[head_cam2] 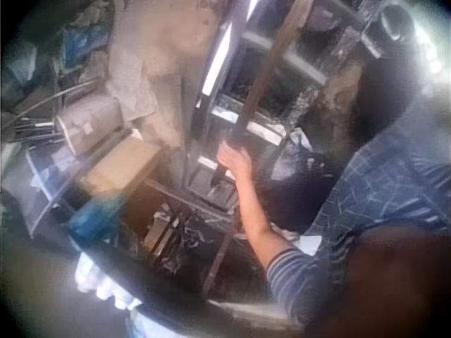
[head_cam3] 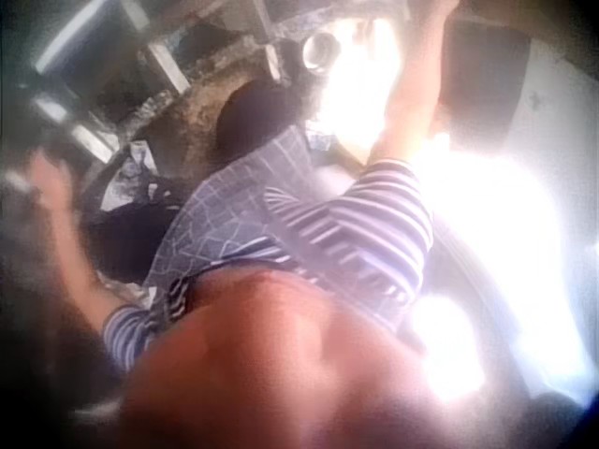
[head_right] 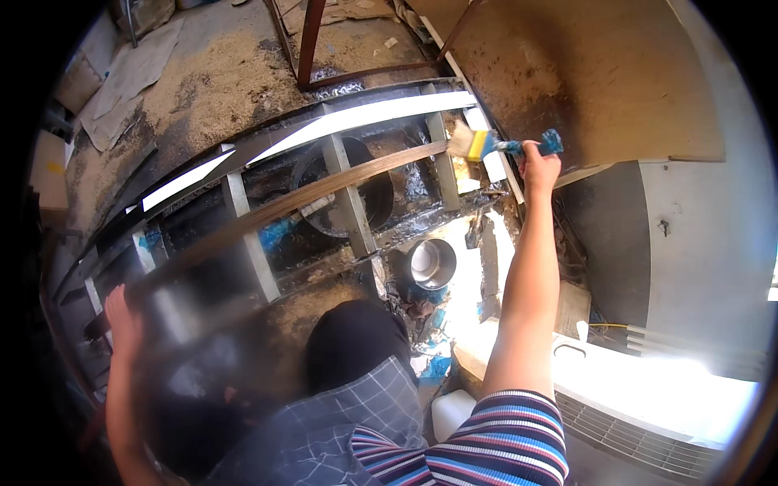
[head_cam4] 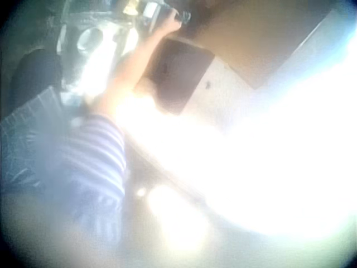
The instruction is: The person works at a loom, threading and adjusting warp threads by hand. They use a brush to clean or align the threads and continue manipulating the warp strands with both hands throughout the clip.
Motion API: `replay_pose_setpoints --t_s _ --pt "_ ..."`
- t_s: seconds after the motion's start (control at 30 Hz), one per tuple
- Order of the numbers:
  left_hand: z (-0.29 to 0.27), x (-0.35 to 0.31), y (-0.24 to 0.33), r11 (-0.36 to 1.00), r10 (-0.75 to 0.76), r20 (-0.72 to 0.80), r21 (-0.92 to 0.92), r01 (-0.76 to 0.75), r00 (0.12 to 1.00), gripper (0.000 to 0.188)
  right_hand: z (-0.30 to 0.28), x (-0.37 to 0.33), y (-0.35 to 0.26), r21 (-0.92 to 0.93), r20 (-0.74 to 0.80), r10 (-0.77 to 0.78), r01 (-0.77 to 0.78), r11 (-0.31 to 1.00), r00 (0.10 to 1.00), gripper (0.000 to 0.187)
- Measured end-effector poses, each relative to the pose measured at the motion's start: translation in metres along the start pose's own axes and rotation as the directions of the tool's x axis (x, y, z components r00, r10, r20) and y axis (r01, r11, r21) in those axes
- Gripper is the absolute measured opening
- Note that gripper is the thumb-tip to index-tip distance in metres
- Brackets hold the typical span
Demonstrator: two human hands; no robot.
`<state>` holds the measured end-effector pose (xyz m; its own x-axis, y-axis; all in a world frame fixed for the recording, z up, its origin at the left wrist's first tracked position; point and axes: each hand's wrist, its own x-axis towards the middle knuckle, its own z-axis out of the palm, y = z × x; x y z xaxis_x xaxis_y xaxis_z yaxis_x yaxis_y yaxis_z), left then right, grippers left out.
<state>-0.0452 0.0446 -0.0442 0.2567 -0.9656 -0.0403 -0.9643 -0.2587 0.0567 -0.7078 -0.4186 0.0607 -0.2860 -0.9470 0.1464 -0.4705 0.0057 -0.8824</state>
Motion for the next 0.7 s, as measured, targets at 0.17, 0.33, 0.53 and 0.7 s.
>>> replay_pose_setpoints --t_s 0.17,0.33,0.53,0.7 --pt "0.001 0.005 -0.002 1.0 0.016 0.028 -0.024 -0.016 0.999 0.069 -0.054 0.03 0.034 0.06 -0.453 0.025 0.002 0.998 0.891 0.023" --pt "-0.018 0.01 -0.016 0.993 0.018 0.087 -0.119 -0.008 0.996 0.071 -0.107 -0.101 0.061 0.237 -0.602 0.198 -0.063 0.969 0.773 0.026" --pt "-0.041 0.044 -0.011 0.951 -0.075 0.3 -0.265 0.158 0.951 0.042 -0.044 -0.256 0.135 -0.147 -0.413 0.358 -0.45 0.881 0.837 0.028" --pt "-0.017 0.074 -0.007 0.972 0.057 0.417 -0.229 0.045 0.907 0.015 -0.052 -0.277 0.228 -0.348 -0.146 0.771 -0.762 0.547 0.62 0.075"
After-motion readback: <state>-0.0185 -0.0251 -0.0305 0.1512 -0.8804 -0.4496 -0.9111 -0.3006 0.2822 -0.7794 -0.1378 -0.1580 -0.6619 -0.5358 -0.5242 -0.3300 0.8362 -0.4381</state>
